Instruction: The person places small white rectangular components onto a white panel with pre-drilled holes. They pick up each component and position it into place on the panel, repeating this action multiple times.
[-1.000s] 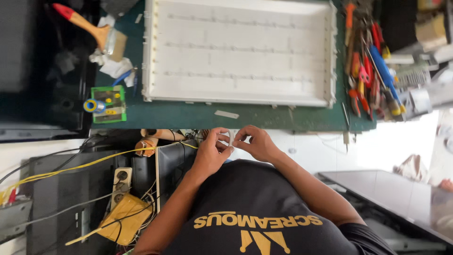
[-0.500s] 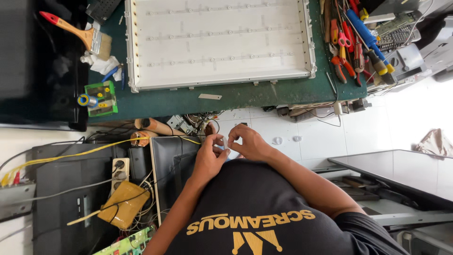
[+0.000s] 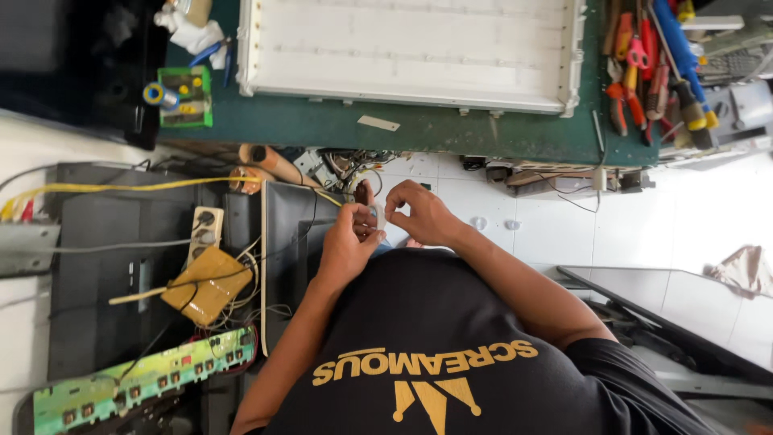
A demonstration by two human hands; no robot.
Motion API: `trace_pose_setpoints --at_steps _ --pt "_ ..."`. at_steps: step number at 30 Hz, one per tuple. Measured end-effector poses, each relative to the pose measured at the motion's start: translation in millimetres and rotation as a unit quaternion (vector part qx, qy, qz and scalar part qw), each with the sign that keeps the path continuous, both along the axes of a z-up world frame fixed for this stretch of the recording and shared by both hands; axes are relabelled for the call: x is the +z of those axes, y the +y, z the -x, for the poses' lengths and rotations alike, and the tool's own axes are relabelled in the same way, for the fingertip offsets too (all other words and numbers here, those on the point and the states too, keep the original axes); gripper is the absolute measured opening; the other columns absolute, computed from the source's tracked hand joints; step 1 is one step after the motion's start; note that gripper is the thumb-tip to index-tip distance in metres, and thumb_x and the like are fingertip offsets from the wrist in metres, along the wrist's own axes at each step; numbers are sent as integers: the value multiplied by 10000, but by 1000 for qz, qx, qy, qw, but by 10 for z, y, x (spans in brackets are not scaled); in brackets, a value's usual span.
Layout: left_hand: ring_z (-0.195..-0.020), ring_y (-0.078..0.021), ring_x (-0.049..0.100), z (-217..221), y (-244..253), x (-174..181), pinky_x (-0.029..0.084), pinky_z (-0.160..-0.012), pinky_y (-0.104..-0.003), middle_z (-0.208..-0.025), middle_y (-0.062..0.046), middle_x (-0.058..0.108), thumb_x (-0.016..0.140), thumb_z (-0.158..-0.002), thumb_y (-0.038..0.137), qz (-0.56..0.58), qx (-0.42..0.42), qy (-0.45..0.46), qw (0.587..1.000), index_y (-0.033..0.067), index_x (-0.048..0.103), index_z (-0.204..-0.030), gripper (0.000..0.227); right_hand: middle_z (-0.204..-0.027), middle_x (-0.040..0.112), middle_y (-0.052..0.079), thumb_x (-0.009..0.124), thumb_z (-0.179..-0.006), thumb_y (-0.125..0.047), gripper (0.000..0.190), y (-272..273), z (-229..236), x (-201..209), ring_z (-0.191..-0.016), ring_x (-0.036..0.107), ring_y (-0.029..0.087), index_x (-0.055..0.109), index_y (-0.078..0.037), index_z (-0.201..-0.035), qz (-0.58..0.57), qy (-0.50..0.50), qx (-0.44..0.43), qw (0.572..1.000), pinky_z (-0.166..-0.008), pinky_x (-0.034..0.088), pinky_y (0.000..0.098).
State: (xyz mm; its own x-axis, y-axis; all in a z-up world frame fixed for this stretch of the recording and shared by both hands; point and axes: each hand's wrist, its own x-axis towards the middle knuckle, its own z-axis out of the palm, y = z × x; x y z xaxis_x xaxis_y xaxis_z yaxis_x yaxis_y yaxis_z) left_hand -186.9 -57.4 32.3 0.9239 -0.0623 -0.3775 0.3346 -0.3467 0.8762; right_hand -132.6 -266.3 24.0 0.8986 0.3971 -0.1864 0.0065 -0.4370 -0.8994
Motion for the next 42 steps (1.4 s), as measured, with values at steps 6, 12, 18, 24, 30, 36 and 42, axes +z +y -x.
trace_pose_setpoints --at_steps 6,12,18,24,30,36,42 --pt "-953 -272 813 8 73 -271 686 -768 -349 -1087 -137 768 843 -912 140 -25 -2 -18 1000 72 572 -1260 447 -1132 715 30 754 -927 -202 70 98 -117 -66 -1084 717 228 721 -142 -941 34 17 30 999 -858 594 381" --pt "-966 -362 799 -161 152 -318 690 -753 -394 -1203 -174 626 834 -919 93 0 -13 -57 998 79 618 -1229 379 -1150 696 72 715 -966 -201 81 147 -308 -68 -1108 713 248 721 -121 -979 69 38 44 996 -851 607 390" --pt "-910 -351 810 -558 190 -357 682 -690 -344 -1125 -123 700 793 -942 54 30 -53 -70 996 128 761 -1122 197 -1105 681 38 739 -971 -233 100 228 -587 -115 -1106 705 220 709 -140 -993 69 24 21 997 -835 609 365" --pt "-919 -329 809 -846 375 -628 687 -666 -362 -1188 -129 743 846 -896 127 4 -48 -56 997 127 797 -1172 280 -1025 742 41 866 -933 -258 377 205 -1217 -368 -925 748 204 704 -172 -1263 26 -109 -88 990 -750 563 353" --pt "-1033 -248 775 -1197 659 -232 676 -801 -323 -1472 -185 592 815 -882 -9 201 66 -1 977 -6 651 -1413 556 -1346 599 171 914 -788 -436 889 157 -1640 -1224 -1307 597 389 575 -62 -1520 328 -277 56 901 -1002 542 484" --pt "-1011 -279 790 -1498 832 -166 712 -772 -370 -1498 -182 557 841 -891 -7 210 95 -49 972 40 631 -1452 601 -1135 585 47 970 -716 -359 698 159 -1611 -1703 -1028 604 276 699 -150 -1325 315 -370 102 868 -827 487 405" --pt "-994 -230 777 -1678 863 -286 725 -739 -354 -1490 -151 549 855 -909 15 190 47 -99 976 91 619 -1482 624 -877 554 -8 685 -1031 -350 104 3 -1555 -1959 -757 562 233 762 -282 -1046 223 -456 90 857 -670 414 409"
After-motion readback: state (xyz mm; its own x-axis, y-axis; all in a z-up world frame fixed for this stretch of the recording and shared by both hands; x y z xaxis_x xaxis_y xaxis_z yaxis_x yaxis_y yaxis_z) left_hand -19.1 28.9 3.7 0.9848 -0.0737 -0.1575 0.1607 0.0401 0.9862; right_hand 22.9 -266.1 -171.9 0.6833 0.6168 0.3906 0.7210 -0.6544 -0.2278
